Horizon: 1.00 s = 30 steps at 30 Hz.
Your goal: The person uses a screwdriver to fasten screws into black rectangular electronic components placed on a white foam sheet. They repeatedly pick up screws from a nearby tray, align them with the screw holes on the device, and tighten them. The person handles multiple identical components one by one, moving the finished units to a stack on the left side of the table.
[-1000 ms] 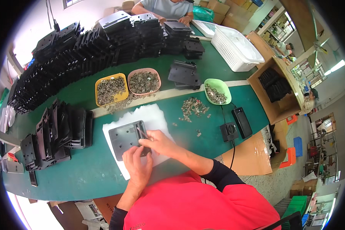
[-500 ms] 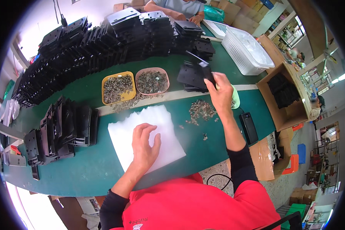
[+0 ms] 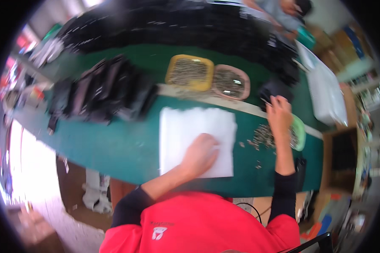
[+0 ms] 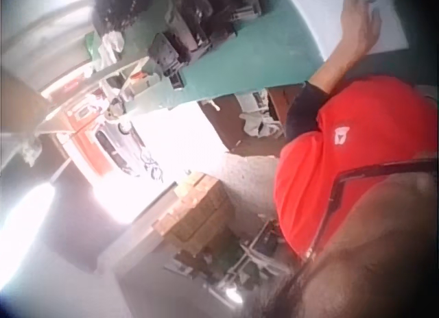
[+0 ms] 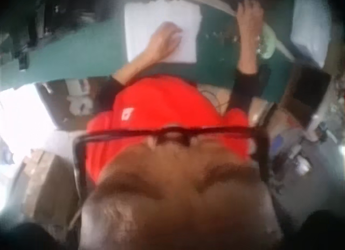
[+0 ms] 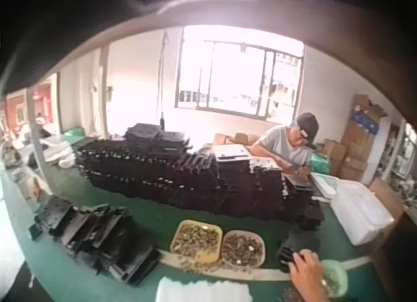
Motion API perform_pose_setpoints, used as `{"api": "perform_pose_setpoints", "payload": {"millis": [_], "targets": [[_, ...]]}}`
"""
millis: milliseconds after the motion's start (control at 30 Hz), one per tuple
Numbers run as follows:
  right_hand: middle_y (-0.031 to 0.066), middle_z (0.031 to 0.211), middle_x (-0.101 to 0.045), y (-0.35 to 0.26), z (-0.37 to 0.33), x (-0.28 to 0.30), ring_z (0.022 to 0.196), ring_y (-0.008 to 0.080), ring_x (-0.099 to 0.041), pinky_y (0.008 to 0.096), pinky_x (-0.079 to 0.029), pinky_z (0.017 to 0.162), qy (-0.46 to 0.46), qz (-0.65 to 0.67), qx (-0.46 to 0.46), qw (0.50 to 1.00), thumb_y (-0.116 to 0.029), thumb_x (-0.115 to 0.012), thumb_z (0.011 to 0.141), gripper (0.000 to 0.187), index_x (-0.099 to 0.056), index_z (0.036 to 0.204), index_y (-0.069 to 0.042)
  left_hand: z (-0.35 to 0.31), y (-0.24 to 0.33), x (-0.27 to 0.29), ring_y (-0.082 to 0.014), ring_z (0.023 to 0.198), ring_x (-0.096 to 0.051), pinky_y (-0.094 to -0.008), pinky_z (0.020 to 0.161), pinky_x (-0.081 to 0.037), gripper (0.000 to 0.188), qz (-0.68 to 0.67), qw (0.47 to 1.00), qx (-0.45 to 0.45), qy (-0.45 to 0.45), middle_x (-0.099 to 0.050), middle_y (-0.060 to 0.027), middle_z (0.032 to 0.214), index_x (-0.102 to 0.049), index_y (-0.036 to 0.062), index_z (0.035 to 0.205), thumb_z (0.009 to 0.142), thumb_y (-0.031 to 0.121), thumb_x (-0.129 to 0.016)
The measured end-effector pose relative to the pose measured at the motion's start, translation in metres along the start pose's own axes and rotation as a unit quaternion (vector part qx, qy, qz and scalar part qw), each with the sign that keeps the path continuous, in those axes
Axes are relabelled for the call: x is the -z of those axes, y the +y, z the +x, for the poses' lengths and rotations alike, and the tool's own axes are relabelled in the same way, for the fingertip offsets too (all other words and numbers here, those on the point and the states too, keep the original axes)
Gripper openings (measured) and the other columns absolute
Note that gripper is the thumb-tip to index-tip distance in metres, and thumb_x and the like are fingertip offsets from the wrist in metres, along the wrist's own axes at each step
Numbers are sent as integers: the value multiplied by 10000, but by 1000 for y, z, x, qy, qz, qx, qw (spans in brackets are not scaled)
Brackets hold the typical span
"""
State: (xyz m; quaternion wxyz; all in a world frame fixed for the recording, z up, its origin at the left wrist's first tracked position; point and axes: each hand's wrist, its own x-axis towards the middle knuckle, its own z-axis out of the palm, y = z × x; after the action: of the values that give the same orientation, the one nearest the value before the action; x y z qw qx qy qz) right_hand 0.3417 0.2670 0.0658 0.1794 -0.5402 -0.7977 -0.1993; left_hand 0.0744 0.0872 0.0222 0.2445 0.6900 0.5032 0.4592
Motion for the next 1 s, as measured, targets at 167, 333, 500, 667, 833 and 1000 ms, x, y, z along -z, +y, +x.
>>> {"api": "perform_pose_setpoints", "payload": {"millis": [167, 333, 500, 667, 833, 1000], "targets": [[41, 1116, -609, 4, -4, -3, 1005, 277, -592, 390, -523, 812, 14, -13, 0, 1000, -312, -693, 859, 309, -691, 1079, -95, -6, -3, 24, -343, 976, -577, -405, 816, -513, 232, -7, 999, -3, 35, -556, -146, 1056, -592, 49, 1018, 803, 41, -679], [69, 1122, -581, -22, 14, 11, 1003, 276, -578, 410, -559, 767, 9, -68, -8, 998, -393, -738, 807, 481, -643, 1164, -85, -7, 2, 91, -336, 969, -577, -395, 817, -501, 237, 61, 990, -2, 128, -557, -141, 1062, -600, 45, 1011, 792, 37, -691], [78, 1111, -552, -43, 29, 10, 1019, 276, -565, 402, -568, 759, -20, -54, 32, 998, -356, -762, 781, 505, -629, 1195, -101, -13, -14, 194, -329, 991, -573, -411, 859, -467, 210, 288, 904, -27, 316, -593, -144, 1023, -632, 39, 957, 756, 28, -693], [74, 1055, -546, -15, 21, -12, 997, 273, -566, 386, -574, 725, -18, -63, 40, 997, -258, -715, 832, 375, -648, 1171, -112, -21, -73, 319, -331, 1141, -526, -467, 983, -375, 314, 547, 746, 79, 371, -593, -132, 1151, -630, 31, 1061, 782, 163, -688], [70, 1011, -569, -3, 21, -20, 970, 278, -578, 392, -570, 697, -13, -69, 62, 996, -213, -687, 852, 308, -660, 1140, -108, -20, -110, 371, -325, 1214, -501, -489, 997, -356, 420, 611, 706, 252, 254, -558, -143, 1282, -628, 49, 1168, 824, 282, -689], [69, 987, -583, -9, 21, -6, 960, 284, -587, 402, -564, 696, -20, -44, 53, 997, -226, -699, 834, 307, -665, 1119, -115, -3, -116, 372, -286, 1138, -590, -430, 1012, -396, 410, 458, 827, 165, 282, -643, -166, 1167, -682, 41, 1108, 864, 370, -667]]}}
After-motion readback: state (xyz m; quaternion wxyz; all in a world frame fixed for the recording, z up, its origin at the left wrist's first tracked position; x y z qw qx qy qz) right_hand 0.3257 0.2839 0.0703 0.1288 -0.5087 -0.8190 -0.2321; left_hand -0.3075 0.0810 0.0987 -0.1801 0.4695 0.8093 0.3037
